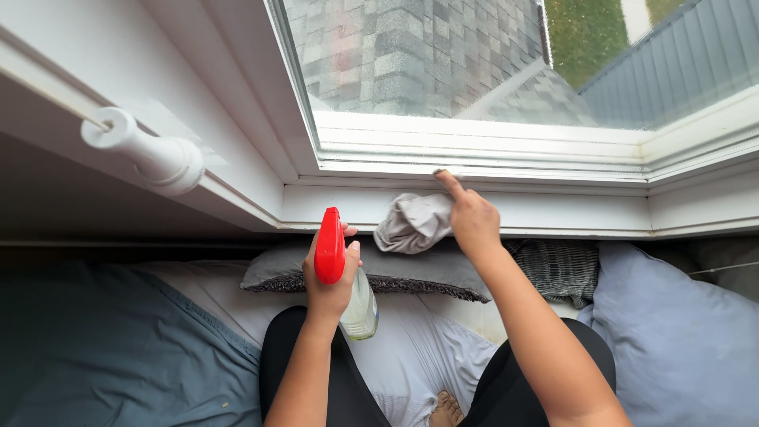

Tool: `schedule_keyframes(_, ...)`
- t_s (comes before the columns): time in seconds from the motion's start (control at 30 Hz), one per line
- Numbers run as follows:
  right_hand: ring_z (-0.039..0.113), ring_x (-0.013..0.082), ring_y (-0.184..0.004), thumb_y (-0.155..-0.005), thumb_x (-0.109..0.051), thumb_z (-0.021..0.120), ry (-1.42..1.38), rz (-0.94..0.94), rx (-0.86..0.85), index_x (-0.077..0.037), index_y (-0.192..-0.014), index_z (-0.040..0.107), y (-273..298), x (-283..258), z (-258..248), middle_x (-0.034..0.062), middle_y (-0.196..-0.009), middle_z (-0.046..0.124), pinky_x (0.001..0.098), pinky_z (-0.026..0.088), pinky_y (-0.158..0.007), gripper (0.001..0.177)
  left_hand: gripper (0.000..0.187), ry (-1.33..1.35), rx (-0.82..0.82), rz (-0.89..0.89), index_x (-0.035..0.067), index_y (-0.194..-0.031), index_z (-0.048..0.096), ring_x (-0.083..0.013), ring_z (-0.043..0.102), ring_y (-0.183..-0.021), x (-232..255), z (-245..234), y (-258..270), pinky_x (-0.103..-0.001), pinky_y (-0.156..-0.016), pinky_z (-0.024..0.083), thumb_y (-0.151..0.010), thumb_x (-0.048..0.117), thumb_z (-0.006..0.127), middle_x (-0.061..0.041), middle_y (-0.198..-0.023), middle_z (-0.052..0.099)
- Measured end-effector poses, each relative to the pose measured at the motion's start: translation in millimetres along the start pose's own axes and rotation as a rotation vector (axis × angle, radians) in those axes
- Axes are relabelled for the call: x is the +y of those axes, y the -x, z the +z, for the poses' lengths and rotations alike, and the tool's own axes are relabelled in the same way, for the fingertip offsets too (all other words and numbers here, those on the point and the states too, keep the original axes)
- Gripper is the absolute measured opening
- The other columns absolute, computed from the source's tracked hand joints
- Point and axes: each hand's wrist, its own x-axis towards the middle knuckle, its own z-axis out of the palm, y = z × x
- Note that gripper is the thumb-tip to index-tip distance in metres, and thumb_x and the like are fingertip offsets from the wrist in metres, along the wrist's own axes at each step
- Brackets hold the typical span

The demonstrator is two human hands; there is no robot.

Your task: The person cleans the window frame and sill using a spray bottle and a cloth. They spray the cleaning solution and wipe the surfaces thoroughly.

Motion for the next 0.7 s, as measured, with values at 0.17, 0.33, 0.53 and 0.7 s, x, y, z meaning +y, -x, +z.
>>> schedule_keyframes(0.17,0.066,0.0281,-0.063,-0.091,-0.002,0.057,-0.164,-0.014,0.004,-0.038,-0.153,0.045,0,-5,10,0.0071,-0.072,0.063,0.0437,0.054,-0.06,0.073,0.037,-0.126,-0.01,0.155,-0.001,-0.124,0.063,-0.0113,0.068,-0.077,-1,9,5,-0.029,-0.072,0.059,-0.088,0.006,0.069,-0.009,-0.108,0.075)
schedule_keyframes(0.33,0.066,0.0286,-0.064,-0.091,-0.002,0.057,-0.08,0.007,0.041,-0.042,-0.15,0.047,2,-5,18,0.0071,-0.072,0.064,0.0439,0.054,-0.059,0.072,0.037,-0.1,-0.034,0.007,0.0,-0.122,0.062,-0.0108,0.068,-0.07,2,24,6,-0.029,-0.065,0.059,-0.087,0.008,0.067,-0.007,-0.106,0.074)
schedule_keyframes(0.53,0.065,0.0298,-0.062,-0.092,-0.002,0.058,-0.043,0.078,0.071,-0.039,-0.153,0.046,12,36,-4,0.0089,-0.074,0.064,0.0444,0.054,-0.059,0.072,0.036,-0.112,-0.053,0.016,0.001,-0.122,0.063,-0.0115,0.068,-0.071,6,35,5,-0.029,-0.067,0.06,-0.088,0.009,0.068,-0.007,-0.105,0.074)
schedule_keyframes(0.7,0.065,0.0298,-0.061,-0.091,-0.003,0.059,-0.109,0.026,0.041,-0.04,-0.151,0.047,5,26,7,0.0086,-0.071,0.064,0.0458,0.054,-0.059,0.071,0.032,-0.239,-0.071,0.217,-0.001,-0.119,0.065,-0.0125,0.07,-0.08,6,50,7,-0.029,-0.074,0.058,-0.09,0.011,0.071,-0.008,-0.105,0.075)
